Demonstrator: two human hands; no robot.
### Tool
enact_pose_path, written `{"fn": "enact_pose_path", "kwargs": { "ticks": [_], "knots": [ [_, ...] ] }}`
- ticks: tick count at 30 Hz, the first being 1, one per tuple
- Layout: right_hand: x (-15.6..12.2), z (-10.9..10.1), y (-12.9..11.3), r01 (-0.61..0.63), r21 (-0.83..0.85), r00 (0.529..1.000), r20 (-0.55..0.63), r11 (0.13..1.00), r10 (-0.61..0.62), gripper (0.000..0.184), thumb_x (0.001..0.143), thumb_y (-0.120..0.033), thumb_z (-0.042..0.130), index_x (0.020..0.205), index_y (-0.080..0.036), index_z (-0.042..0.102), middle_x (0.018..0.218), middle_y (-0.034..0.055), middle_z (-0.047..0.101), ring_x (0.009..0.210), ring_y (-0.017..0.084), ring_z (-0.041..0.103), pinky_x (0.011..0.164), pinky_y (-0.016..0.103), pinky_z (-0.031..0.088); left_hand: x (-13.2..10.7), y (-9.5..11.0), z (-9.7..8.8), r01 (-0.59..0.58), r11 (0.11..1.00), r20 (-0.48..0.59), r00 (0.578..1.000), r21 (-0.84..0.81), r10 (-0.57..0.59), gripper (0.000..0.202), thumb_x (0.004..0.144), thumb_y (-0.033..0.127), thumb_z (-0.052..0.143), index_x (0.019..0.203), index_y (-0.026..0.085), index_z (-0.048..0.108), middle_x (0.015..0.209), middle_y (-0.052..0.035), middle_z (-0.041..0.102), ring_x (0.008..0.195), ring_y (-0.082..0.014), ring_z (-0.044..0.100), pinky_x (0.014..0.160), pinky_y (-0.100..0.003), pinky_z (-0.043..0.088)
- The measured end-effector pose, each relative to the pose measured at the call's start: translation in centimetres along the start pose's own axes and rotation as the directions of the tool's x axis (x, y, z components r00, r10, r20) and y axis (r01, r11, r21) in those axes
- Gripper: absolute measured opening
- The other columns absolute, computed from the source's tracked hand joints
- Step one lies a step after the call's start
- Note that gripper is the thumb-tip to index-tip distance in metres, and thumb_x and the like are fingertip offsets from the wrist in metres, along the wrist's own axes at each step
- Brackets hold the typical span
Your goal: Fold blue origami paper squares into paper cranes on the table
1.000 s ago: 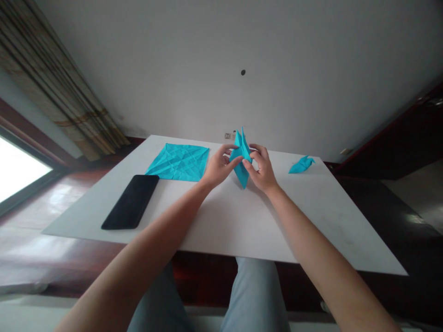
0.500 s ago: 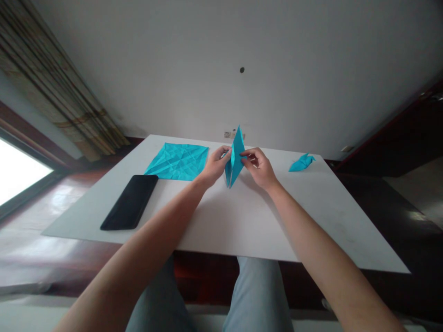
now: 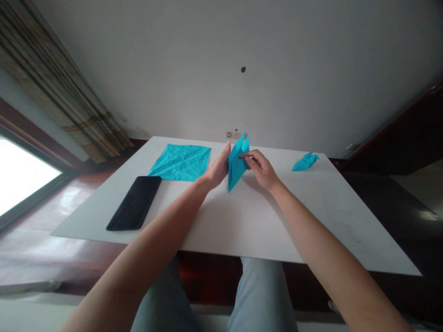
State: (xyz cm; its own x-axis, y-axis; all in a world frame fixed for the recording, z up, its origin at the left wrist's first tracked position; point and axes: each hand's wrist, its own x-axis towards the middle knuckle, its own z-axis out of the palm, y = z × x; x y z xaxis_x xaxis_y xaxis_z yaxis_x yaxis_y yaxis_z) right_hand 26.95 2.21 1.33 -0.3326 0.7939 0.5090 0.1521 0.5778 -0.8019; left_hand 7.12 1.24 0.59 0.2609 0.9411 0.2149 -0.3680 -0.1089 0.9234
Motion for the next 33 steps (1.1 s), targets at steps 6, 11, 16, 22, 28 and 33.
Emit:
{"fn": "enact_pose_path", "kwargs": {
  "ticks": [6,11,16,22,28,33],
  "knots": [
    [0.2,-0.2,0.9,-0.053,-0.014,0.995,-0.085,0.998,0.052,0.036,0.093,-0.058,0.086,0.112,-0.030,0.076,0.104,0.0040,0.078,0.086,0.023,0.067,0.080,0.041,0.059,-0.4,0.0,-0.1,0.026,0.997,-0.104,0.994,0.077,-0.017,0.033,0.097,0.049,0.084,0.113,0.021,0.077,0.097,-0.0049,0.079,0.088,-0.0185,0.076,0.082,-0.030,0.064],
    [0.5,-0.4,1.0,-0.068,0.030,0.993,-0.092,0.997,0.071,0.034,0.093,-0.057,0.085,0.112,-0.030,0.076,0.103,0.0032,0.078,0.081,0.021,0.066,0.074,0.039,0.056,0.1,-0.6,-0.6,0.016,0.991,-0.154,0.988,0.136,0.005,0.027,0.101,0.040,0.078,0.120,0.021,0.078,0.097,-0.0038,0.079,0.089,-0.0184,0.077,0.086,-0.033,0.065],
    [0.6,-0.7,1.1,-0.059,0.072,0.991,-0.115,0.996,0.067,0.035,0.094,-0.057,0.085,0.114,-0.030,0.075,0.107,0.0031,0.078,0.076,0.019,0.063,0.067,0.035,0.053,0.6,-1.1,-1.3,-0.105,0.936,-0.257,0.946,0.336,0.198,0.018,0.095,0.029,0.086,0.109,0.020,0.080,0.109,-0.0060,0.082,0.101,-0.0176,0.075,0.096,-0.031,0.060],
    [0.7,-0.9,1.5,-0.064,0.062,0.990,-0.120,0.996,0.071,0.041,0.095,-0.064,0.084,0.117,-0.030,0.077,0.111,0.0043,0.079,0.078,0.019,0.066,0.068,0.036,0.055,0.8,-0.9,-1.1,-0.154,0.930,-0.270,0.930,0.333,0.250,0.013,0.101,0.031,0.083,0.105,0.020,0.077,0.104,-0.0047,0.082,0.096,-0.0158,0.074,0.094,-0.029,0.058],
    [0.6,-0.9,2.2,-0.094,-0.014,0.989,-0.119,0.995,0.092,0.060,0.094,-0.086,0.075,0.114,-0.029,0.081,0.115,0.0076,0.078,0.092,0.024,0.070,0.081,0.041,0.061,0.8,-0.5,-1.0,-0.219,0.950,-0.251,0.929,0.221,0.273,0.024,0.103,0.040,0.086,0.102,0.022,0.071,0.097,-0.0018,0.080,0.089,-0.0144,0.073,0.086,-0.027,0.058],
    [0.1,-0.8,1.6,-0.055,-0.062,0.996,-0.068,0.997,0.051,0.073,0.089,-0.095,0.074,0.127,-0.032,0.079,0.139,0.0117,0.066,0.117,0.030,0.071,0.091,0.047,0.066,0.5,-0.2,-0.9,-0.192,0.972,-0.262,0.939,0.138,0.223,0.037,0.099,0.053,0.091,0.106,0.023,0.069,0.090,-0.0005,0.081,0.080,-0.0147,0.074,0.076,-0.025,0.059]
  ]
}}
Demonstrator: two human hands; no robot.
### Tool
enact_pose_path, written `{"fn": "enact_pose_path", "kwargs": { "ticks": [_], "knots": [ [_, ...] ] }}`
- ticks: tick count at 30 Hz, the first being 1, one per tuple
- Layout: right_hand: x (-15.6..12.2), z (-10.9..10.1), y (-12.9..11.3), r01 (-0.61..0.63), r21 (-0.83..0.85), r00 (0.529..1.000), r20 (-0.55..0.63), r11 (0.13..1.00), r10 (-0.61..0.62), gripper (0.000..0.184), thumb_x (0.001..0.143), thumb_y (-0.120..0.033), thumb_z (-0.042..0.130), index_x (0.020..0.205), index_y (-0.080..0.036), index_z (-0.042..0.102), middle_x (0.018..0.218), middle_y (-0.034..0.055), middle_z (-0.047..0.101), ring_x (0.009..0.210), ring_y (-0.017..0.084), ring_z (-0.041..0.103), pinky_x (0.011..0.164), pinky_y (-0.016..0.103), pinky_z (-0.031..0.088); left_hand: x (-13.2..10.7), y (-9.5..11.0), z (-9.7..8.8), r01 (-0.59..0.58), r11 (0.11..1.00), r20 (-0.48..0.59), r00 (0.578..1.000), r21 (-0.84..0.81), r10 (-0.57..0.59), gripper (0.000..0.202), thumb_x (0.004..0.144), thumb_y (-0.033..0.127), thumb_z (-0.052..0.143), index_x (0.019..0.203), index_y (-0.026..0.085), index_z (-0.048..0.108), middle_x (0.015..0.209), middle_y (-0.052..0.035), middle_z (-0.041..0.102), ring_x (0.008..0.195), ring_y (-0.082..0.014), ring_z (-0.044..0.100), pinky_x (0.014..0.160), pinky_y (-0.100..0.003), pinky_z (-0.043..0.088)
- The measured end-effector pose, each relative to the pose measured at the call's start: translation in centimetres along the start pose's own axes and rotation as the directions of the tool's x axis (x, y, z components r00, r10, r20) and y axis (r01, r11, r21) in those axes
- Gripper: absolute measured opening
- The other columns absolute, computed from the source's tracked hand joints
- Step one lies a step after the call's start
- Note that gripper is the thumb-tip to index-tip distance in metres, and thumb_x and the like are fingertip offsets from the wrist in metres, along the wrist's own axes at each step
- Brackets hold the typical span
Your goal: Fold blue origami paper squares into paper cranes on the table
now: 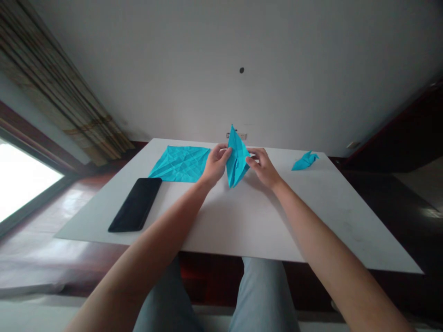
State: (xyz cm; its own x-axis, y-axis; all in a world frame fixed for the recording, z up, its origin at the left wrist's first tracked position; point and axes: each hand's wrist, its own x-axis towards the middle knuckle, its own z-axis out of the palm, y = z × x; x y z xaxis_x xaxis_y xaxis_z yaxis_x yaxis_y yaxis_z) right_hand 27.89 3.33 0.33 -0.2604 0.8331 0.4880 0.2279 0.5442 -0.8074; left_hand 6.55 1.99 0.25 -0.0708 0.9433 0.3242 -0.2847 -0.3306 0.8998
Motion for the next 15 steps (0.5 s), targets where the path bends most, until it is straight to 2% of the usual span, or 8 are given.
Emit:
{"fn": "enact_pose_path", "kwargs": {
  "ticks": [3,6,8,10,12,13,15],
  "knots": [
    [-0.1,-0.3,-0.4,0.134,-0.135,0.990,0.057,0.982,-0.128,0.074,0.091,-0.093,0.073,0.136,-0.035,0.075,0.149,0.0134,0.061,0.139,0.037,0.065,0.108,0.058,0.063,-0.3,0.5,0.1,0.022,1.000,-0.042,0.999,-0.003,-0.022,0.041,0.098,0.057,0.091,0.109,0.024,0.069,0.086,0.0001,0.081,0.074,-0.0151,0.074,0.069,-0.025,0.058],
    [-0.2,-0.6,-0.5,0.258,-0.267,0.965,0.120,0.929,-0.234,0.077,0.095,-0.095,0.067,0.143,-0.035,0.071,0.152,0.0149,0.060,0.152,0.043,0.056,0.125,0.069,0.050,-0.5,1.0,0.2,0.028,1.000,-0.098,0.995,-0.008,-0.029,0.039,0.100,0.055,0.090,0.111,0.024,0.069,0.080,0.0017,0.079,0.071,-0.0151,0.073,0.065,-0.023,0.056],
    [-0.4,-0.5,-0.6,0.323,-0.333,0.946,0.147,0.886,-0.289,0.090,0.086,-0.096,0.076,0.152,-0.035,0.064,0.156,0.0166,0.059,0.153,0.047,0.054,0.127,0.071,0.046,-0.5,1.2,0.2,0.038,0.999,-0.126,0.991,-0.017,-0.040,0.035,0.101,0.052,0.089,0.110,0.024,0.069,0.075,0.0030,0.076,0.068,-0.0142,0.071,0.063,-0.023,0.054],
    [-0.7,-0.3,-0.8,0.367,-0.371,0.930,0.170,0.853,-0.326,0.113,0.076,-0.093,0.088,0.164,-0.034,0.051,0.162,0.0194,0.056,0.149,0.049,0.056,0.124,0.072,0.047,-0.4,1.4,0.3,0.059,0.998,-0.148,0.987,-0.030,-0.063,0.032,0.103,0.050,0.087,0.109,0.024,0.069,0.073,0.0042,0.073,0.065,-0.0127,0.067,0.062,-0.022,0.052],
    [-1.0,0.1,-1.2,0.389,-0.404,0.921,0.172,0.828,-0.348,0.120,0.076,-0.085,0.093,0.171,-0.032,0.041,0.164,0.0219,0.056,0.146,0.049,0.059,0.120,0.071,0.048,-0.4,1.4,0.3,0.088,0.995,-0.168,0.981,-0.044,-0.094,0.031,0.104,0.047,0.087,0.109,0.023,0.068,0.071,0.0052,0.071,0.062,-0.0115,0.064,0.061,-0.021,0.050],
    [-1.2,0.3,-1.4,0.391,-0.429,0.920,0.163,0.814,-0.356,0.114,0.081,-0.081,0.092,0.170,-0.031,0.041,0.163,0.0221,0.057,0.145,0.049,0.060,0.118,0.070,0.048,-0.3,1.4,0.3,0.100,0.994,-0.176,0.978,-0.051,-0.108,0.031,0.104,0.047,0.087,0.108,0.023,0.068,0.070,0.0056,0.070,0.061,-0.0111,0.063,0.061,-0.021,0.048],
    [-1.2,0.5,-1.8,0.380,-0.484,0.922,0.133,0.788,-0.363,0.084,0.094,-0.070,0.085,0.160,-0.030,0.051,0.155,0.0197,0.065,0.143,0.047,0.062,0.116,0.067,0.047,-0.3,1.4,0.3,0.109,0.991,-0.174,0.977,-0.073,-0.120,0.032,0.102,0.047,0.088,0.107,0.022,0.068,0.071,0.0053,0.070,0.061,-0.0108,0.062,0.062,-0.021,0.048]
  ]
}}
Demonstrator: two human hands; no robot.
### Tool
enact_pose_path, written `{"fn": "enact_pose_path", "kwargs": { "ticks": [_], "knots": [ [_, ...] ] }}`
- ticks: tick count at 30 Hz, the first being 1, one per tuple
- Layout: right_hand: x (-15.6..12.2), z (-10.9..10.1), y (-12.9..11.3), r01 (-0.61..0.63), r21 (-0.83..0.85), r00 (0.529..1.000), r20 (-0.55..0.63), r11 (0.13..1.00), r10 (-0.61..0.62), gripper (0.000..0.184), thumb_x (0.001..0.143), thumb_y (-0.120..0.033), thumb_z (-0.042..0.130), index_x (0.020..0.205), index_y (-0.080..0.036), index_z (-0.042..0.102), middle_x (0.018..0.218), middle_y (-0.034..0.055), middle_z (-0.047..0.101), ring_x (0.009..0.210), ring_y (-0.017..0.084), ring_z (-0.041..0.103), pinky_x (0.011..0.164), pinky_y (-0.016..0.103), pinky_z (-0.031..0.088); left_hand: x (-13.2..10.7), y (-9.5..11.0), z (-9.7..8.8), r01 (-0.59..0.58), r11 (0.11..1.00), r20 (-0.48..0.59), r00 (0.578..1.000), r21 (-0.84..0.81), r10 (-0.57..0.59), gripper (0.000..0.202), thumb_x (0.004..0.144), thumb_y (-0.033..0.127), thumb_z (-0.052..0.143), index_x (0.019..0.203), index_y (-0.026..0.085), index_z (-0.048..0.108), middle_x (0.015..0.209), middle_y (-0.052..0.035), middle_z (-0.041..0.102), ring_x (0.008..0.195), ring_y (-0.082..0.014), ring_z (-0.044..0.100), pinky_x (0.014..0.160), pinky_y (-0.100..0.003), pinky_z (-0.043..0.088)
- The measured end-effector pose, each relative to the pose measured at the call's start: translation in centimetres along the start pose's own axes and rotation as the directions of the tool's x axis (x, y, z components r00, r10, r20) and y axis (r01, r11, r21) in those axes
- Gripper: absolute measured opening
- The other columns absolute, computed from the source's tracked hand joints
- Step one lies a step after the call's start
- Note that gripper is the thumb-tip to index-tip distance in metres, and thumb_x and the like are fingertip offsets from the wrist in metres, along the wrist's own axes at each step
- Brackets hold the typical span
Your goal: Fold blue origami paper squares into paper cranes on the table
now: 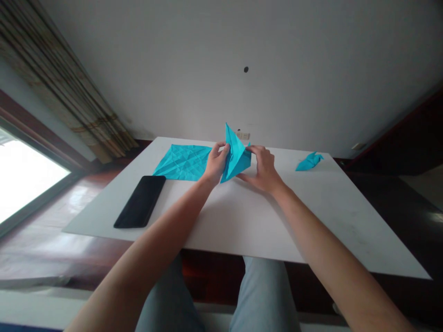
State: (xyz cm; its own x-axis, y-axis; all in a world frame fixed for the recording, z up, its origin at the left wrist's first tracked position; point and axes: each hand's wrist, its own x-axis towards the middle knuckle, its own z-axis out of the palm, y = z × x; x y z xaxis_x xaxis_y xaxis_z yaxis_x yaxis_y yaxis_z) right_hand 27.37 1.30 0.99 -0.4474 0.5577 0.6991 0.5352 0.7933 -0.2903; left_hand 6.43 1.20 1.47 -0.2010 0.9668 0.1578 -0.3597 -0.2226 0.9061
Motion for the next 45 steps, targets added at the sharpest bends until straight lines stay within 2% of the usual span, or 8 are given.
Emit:
{"fn": "enact_pose_path", "kwargs": {
  "ticks": [3,7,14,25,32,37,41,45],
  "knots": [
    [0.3,-0.3,-0.3,-0.041,-0.059,0.998,-0.050,0.997,0.038,0.045,0.106,-0.056,0.074,0.140,-0.029,0.063,0.139,0.0148,0.074,0.135,0.042,0.066,0.112,0.060,0.046,-0.1,-0.2,-0.2,-0.007,0.999,0.033,0.999,-0.041,0.009,0.035,0.101,0.049,0.089,0.107,0.022,0.068,0.081,0.0023,0.075,0.069,-0.0128,0.067,0.070,-0.024,0.054],
    [0.6,-0.8,-0.5,-0.065,-0.093,0.997,-0.045,0.994,0.061,0.021,0.112,-0.047,0.065,0.122,-0.029,0.068,0.127,0.0098,0.080,0.124,0.036,0.070,0.107,0.054,0.044,-0.3,-0.6,-0.6,-0.053,0.997,0.059,0.997,-0.060,0.057,0.041,0.095,0.054,0.092,0.107,0.023,0.068,0.092,0.0009,0.077,0.084,-0.0158,0.073,0.084,-0.030,0.062],
    [0.5,-0.7,-0.9,-0.046,-0.049,0.999,-0.026,0.998,0.044,0.047,0.107,-0.070,0.066,0.130,-0.030,0.069,0.127,0.0095,0.079,0.120,0.036,0.069,0.104,0.052,0.044,-0.4,-1.0,-0.7,-0.039,0.998,0.035,0.999,-0.055,0.041,0.037,0.097,0.051,0.090,0.106,0.024,0.066,0.089,0.0018,0.077,0.080,-0.0157,0.072,0.075,-0.026,0.056],
    [1.4,-0.7,0.8,-0.112,0.165,0.968,-0.204,0.980,0.145,0.017,0.108,-0.044,0.068,0.101,-0.029,0.071,0.099,0.0057,0.083,0.094,0.029,0.077,0.092,0.047,0.057,0.3,-1.2,-0.2,0.076,0.996,0.022,0.997,-0.053,-0.074,0.025,0.104,0.041,0.081,0.114,0.026,0.063,0.097,-0.0003,0.080,0.087,-0.0175,0.080,0.098,-0.037,0.065],
    [1.3,-0.9,0.8,-0.097,0.184,0.976,-0.177,0.978,0.130,0.016,0.105,-0.043,0.071,0.098,-0.029,0.070,0.095,0.0055,0.083,0.092,0.029,0.079,0.088,0.046,0.062,0.6,-1.2,-0.6,0.104,0.993,-0.015,0.994,-0.060,-0.105,0.035,0.101,0.052,0.085,0.111,0.026,0.063,0.112,-0.0046,0.079,0.101,-0.0198,0.079,0.103,-0.041,0.064],
    [1.1,-1.0,0.7,-0.186,0.148,0.944,-0.247,0.971,0.218,0.021,0.103,-0.047,0.072,0.094,-0.029,0.065,0.090,0.0042,0.078,0.085,0.027,0.074,0.082,0.047,0.061,0.2,-0.6,-0.3,0.115,0.993,-0.079,0.990,-0.016,-0.116,0.063,0.096,0.083,0.077,0.108,0.023,0.063,0.127,-0.0148,0.074,0.110,-0.0285,0.078,0.089,-0.039,0.063],
    [1.1,-1.1,0.7,-0.203,0.151,0.941,-0.243,0.967,0.235,0.021,0.100,-0.046,0.074,0.096,-0.030,0.062,0.090,0.0031,0.077,0.083,0.026,0.073,0.080,0.046,0.061,-1.4,0.1,0.7,0.051,0.981,0.094,0.993,0.189,-0.070,0.066,0.089,0.081,0.086,0.110,0.021,0.069,0.124,-0.0143,0.076,0.116,-0.0312,0.078,0.095,-0.040,0.060],
    [0.9,-0.8,0.4,-0.150,0.158,0.969,-0.174,0.976,0.177,0.013,0.099,-0.039,0.072,0.102,-0.029,0.063,0.097,0.0042,0.078,0.090,0.027,0.075,0.085,0.046,0.062,-2.6,0.3,1.5,-0.042,0.973,0.320,0.947,0.229,-0.034,0.068,0.087,0.081,0.088,0.111,0.019,0.075,0.117,-0.0137,0.081,0.121,-0.0338,0.077,0.107,-0.044,0.057]
  ]
}}
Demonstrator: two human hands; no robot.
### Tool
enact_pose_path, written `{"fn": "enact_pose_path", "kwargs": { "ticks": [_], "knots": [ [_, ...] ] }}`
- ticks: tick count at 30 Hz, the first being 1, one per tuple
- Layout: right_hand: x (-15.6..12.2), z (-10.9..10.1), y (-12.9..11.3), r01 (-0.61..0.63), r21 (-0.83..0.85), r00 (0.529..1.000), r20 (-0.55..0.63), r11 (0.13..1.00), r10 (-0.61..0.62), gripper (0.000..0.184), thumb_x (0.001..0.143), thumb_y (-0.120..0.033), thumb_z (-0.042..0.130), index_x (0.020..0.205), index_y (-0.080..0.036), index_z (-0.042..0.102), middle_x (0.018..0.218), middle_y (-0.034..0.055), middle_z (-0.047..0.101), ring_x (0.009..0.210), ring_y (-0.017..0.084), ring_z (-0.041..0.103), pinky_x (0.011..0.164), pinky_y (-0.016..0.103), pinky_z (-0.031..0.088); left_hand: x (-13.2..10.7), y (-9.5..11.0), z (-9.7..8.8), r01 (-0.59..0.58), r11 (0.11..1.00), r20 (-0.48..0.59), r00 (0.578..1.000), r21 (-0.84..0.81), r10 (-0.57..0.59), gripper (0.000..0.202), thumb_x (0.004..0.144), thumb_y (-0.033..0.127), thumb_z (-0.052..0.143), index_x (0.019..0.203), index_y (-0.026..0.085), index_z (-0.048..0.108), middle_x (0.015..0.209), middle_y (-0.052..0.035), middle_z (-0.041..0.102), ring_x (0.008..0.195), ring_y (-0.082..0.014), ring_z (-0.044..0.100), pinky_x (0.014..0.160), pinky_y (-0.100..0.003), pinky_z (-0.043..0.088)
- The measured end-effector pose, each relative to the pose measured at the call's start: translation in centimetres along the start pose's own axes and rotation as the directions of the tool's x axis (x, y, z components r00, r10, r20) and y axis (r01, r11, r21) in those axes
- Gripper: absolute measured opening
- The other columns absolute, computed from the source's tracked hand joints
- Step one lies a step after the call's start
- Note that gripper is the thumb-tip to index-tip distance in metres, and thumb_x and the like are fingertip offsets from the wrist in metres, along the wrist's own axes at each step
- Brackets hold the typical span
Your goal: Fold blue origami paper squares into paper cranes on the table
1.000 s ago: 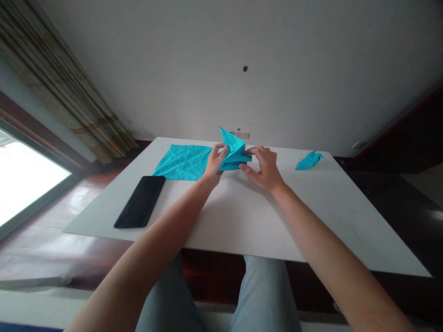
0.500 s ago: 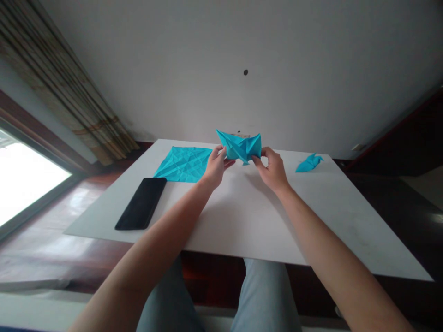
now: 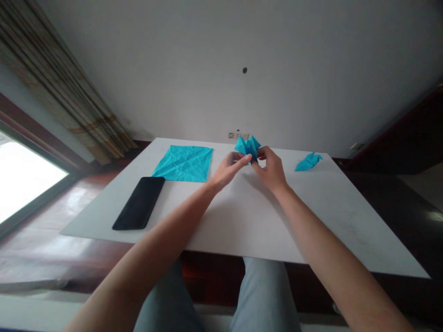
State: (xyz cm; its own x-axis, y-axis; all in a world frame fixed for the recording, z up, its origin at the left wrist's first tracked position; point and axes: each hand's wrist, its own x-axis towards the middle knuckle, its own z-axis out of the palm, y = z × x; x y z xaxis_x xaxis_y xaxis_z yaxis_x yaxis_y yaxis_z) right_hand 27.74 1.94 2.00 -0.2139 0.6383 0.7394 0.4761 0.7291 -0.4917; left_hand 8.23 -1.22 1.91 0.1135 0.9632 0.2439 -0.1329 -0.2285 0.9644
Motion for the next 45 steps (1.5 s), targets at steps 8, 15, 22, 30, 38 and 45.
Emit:
{"fn": "enact_pose_path", "kwargs": {
  "ticks": [8,15,22,30,38,45],
  "knots": [
    [0.0,0.4,0.3,0.008,0.074,0.999,0.042,0.997,-0.011,0.021,0.106,-0.050,0.067,0.107,-0.030,0.062,0.105,0.0069,0.077,0.100,0.029,0.076,0.096,0.051,0.065,1.3,-1.2,-0.1,-0.156,0.983,-0.105,0.984,-0.094,0.146,0.044,0.094,0.058,0.092,0.104,0.019,0.074,0.110,-0.0093,0.082,0.117,-0.0270,0.075,0.108,-0.037,0.057],
    [-0.1,0.7,0.2,-0.125,0.247,0.990,0.098,0.961,0.103,0.053,0.098,-0.081,0.074,0.108,-0.030,0.062,0.111,0.0072,0.079,0.104,0.029,0.079,0.102,0.054,0.067,1.8,-1.9,-0.3,-0.224,0.965,-0.159,0.966,-0.136,0.202,0.023,0.104,0.042,0.083,0.105,0.023,0.071,0.103,-0.0047,0.080,0.106,-0.0214,0.077,0.106,-0.036,0.059],
    [0.0,0.9,-0.2,-0.279,0.358,0.959,0.152,0.891,0.239,0.067,0.091,-0.094,0.072,0.110,-0.030,0.065,0.110,0.0074,0.082,0.104,0.030,0.081,0.098,0.051,0.067,1.5,-1.6,-0.1,-0.183,0.977,-0.113,0.979,-0.112,0.171,0.027,0.096,0.034,0.087,0.114,0.020,0.072,0.112,-0.0062,0.082,0.115,-0.0235,0.078,0.107,-0.037,0.064],
    [0.2,0.8,0.6,-0.239,0.269,0.970,0.120,0.933,0.213,0.055,0.093,-0.083,0.077,0.102,-0.029,0.071,0.101,0.0057,0.083,0.092,0.028,0.079,0.088,0.049,0.067,1.1,-1.4,-0.1,-0.104,0.985,-0.102,0.991,-0.141,0.090,0.022,0.099,0.031,0.083,0.115,0.018,0.076,0.118,-0.0084,0.083,0.112,-0.0230,0.080,0.103,-0.035,0.065],
    [0.1,0.6,0.1,-0.228,0.257,0.969,0.151,0.939,0.194,0.056,0.092,-0.082,0.079,0.109,-0.030,0.069,0.097,0.0053,0.083,0.086,0.027,0.079,0.075,0.045,0.067,1.0,-1.3,0.0,0.041,0.963,-0.059,0.997,-0.265,-0.059,0.038,0.099,0.052,0.087,0.119,0.023,0.073,0.104,-0.0041,0.083,0.093,-0.0199,0.081,0.092,-0.036,0.068],
    [-0.2,1.7,0.9,-0.319,0.402,0.946,0.190,0.858,0.262,0.078,0.080,-0.085,0.090,0.126,-0.032,0.057,0.103,0.0020,0.081,0.078,0.023,0.078,0.067,0.039,0.067,0.9,-1.2,-0.3,0.092,0.962,0.005,0.996,-0.258,-0.094,0.028,0.099,0.047,0.086,0.111,0.024,0.074,0.090,0.0011,0.075,0.077,-0.0125,0.071,0.078,-0.026,0.061]
  ]
}}
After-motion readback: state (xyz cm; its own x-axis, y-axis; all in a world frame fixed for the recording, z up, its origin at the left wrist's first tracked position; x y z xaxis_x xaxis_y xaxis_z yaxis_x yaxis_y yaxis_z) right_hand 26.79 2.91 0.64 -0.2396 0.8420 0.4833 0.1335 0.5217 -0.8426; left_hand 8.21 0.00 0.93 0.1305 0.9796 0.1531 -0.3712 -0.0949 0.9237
